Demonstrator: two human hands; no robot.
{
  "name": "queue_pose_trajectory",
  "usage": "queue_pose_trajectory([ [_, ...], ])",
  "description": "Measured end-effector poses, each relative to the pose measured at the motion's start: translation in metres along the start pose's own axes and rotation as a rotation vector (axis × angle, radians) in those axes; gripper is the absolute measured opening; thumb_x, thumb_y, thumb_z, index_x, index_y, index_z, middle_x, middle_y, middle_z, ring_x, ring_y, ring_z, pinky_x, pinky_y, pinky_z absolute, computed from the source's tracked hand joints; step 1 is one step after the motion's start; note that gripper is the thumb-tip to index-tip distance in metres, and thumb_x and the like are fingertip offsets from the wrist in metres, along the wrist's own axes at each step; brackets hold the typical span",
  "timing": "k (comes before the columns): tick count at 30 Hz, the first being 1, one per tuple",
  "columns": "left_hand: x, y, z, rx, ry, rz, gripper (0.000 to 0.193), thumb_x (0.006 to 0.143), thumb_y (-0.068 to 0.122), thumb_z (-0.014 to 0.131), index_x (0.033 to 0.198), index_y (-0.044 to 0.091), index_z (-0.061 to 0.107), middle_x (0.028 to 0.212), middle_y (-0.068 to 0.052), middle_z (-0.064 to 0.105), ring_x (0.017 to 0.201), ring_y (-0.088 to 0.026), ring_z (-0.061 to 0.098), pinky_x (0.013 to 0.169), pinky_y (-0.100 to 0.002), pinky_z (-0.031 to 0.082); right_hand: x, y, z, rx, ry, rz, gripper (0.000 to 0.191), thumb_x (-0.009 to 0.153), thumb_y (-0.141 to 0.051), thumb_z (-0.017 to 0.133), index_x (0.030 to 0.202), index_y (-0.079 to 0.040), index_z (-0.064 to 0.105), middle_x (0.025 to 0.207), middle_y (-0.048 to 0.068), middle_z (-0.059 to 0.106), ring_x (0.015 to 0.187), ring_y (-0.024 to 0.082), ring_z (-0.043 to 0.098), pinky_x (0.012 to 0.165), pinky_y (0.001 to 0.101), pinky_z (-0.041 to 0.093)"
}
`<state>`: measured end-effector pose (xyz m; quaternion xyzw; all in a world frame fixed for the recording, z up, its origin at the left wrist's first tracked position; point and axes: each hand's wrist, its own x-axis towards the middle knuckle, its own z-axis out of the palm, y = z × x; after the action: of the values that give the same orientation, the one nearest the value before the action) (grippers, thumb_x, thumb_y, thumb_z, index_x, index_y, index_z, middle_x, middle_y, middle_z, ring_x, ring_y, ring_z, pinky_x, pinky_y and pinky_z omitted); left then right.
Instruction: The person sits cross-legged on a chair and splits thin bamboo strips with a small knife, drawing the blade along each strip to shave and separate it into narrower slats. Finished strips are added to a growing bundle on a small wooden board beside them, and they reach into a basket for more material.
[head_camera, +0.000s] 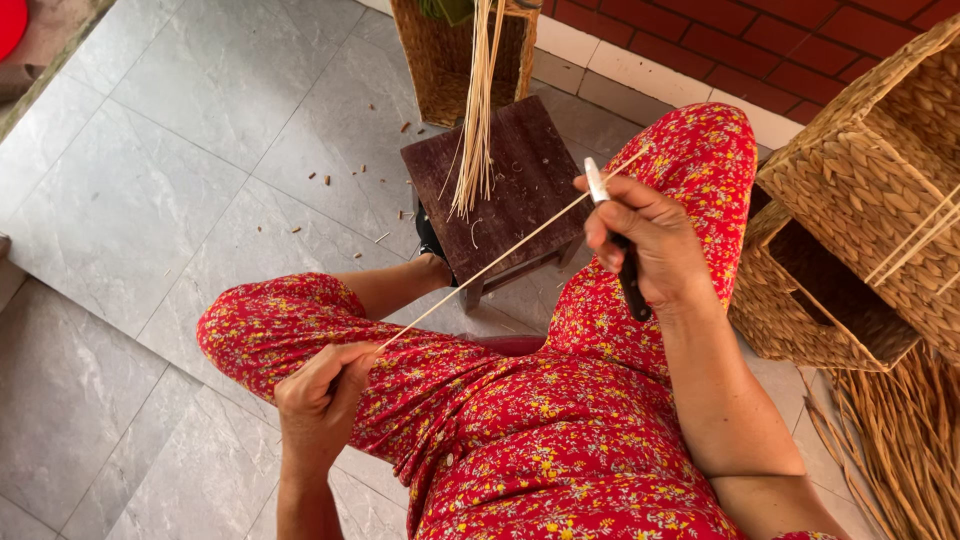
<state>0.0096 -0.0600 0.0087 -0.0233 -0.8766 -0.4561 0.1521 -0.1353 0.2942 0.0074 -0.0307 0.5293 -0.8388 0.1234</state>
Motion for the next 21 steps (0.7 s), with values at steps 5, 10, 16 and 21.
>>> queue_pose_trajectory([
  [5, -0.006, -0.011, -0.005, -0.007, -0.028, -0.05, 0.012, 0.09, 0.003, 0.073, 0.101, 0.002, 0.075, 0.08, -0.003, 0.074, 0.064, -0.007, 0.063, 0.059, -0.023, 0.05, 0.0, -0.007, -0.022, 0.057, 0.066, -0.039, 0.03, 0.104, -0.008, 0.062, 0.132, 0.004, 0.064, 0.081, 0.008, 0.067, 0.059, 0.012, 0.052, 0.053, 0.0257, 0.044],
  [10, -0.01, -0.025, -0.013, -0.073, 0.032, -0.139, 0.01, 0.095, 0.004, 0.072, 0.104, 0.001, 0.075, 0.078, 0.0, 0.07, 0.067, -0.003, 0.055, 0.057, -0.02, 0.044, 0.004, -0.02, -0.035, 0.104, 0.137, -0.115, 0.033, 0.104, -0.008, 0.06, 0.136, -0.002, 0.062, 0.081, 0.008, 0.066, 0.059, 0.012, 0.053, 0.053, 0.0259, 0.045],
  [16, -0.002, -0.021, 0.023, -0.318, 0.108, -0.256, 0.013, 0.101, 0.006, 0.064, 0.108, 0.0, 0.073, 0.075, 0.005, 0.061, 0.065, 0.001, 0.049, 0.053, -0.017, 0.037, -0.002, -0.011, -0.002, -0.201, 0.107, -0.025, 0.047, 0.103, -0.009, 0.058, 0.15, -0.005, 0.052, 0.078, 0.008, 0.067, 0.058, 0.01, 0.055, 0.053, 0.023, 0.045],
  [21, 0.018, 0.0, 0.064, -0.591, 0.068, -0.273, 0.014, 0.103, 0.006, 0.065, 0.115, 0.002, 0.071, 0.083, 0.01, 0.058, 0.07, 0.003, 0.043, 0.057, -0.016, 0.032, -0.009, 0.007, 0.043, -0.442, -0.141, 0.061, 0.066, 0.101, -0.007, 0.055, 0.161, -0.008, 0.03, 0.08, 0.007, 0.07, 0.061, 0.006, 0.057, 0.059, 0.0191, 0.047],
])
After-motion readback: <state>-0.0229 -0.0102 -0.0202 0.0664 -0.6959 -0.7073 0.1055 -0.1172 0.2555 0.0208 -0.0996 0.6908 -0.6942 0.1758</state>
